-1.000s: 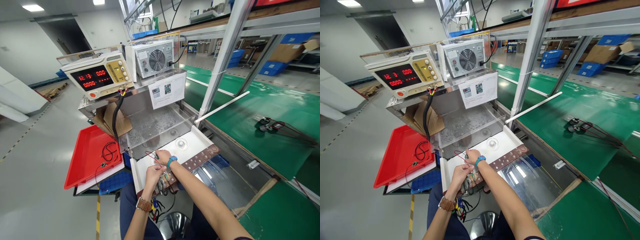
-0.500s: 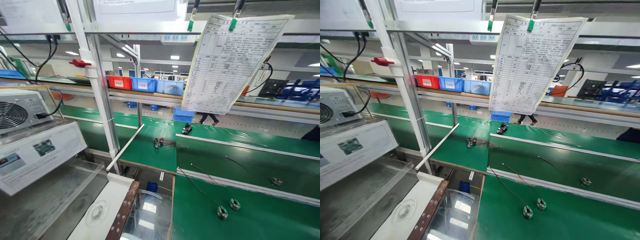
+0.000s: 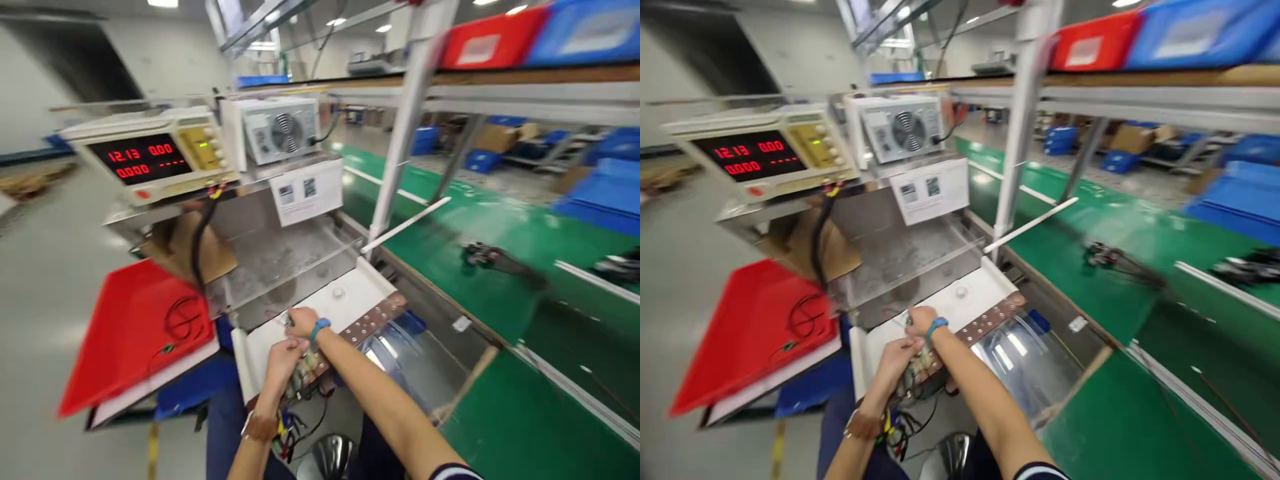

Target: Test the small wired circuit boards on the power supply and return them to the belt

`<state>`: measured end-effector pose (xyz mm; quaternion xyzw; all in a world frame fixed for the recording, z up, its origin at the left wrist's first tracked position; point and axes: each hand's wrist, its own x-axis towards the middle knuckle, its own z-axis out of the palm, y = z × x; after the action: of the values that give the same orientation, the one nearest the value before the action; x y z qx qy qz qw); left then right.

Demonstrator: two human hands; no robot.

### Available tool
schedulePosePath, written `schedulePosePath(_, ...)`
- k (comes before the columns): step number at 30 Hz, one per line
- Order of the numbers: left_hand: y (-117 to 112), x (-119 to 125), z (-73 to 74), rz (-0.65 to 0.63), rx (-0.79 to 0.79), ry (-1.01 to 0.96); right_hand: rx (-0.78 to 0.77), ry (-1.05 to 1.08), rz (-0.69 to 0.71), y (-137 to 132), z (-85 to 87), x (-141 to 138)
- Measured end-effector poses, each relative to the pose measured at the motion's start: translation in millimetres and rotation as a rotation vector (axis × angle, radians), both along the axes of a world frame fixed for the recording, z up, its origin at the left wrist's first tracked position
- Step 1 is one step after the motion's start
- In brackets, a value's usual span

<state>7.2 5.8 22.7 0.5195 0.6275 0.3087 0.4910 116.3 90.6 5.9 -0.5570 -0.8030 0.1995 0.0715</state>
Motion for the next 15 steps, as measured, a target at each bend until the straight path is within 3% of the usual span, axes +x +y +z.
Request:
schedulePosePath(5, 2, 1, -12.6, 0.087, -0.024, -0.112, -0.063, -0.075, 0.057, 11, -18.9, -5)
schedulePosePath(15, 2, 0, -15.8, 0.102, -0.046, -0.150, -0.054, -0.067, 0.038, 10, -23.9, -6)
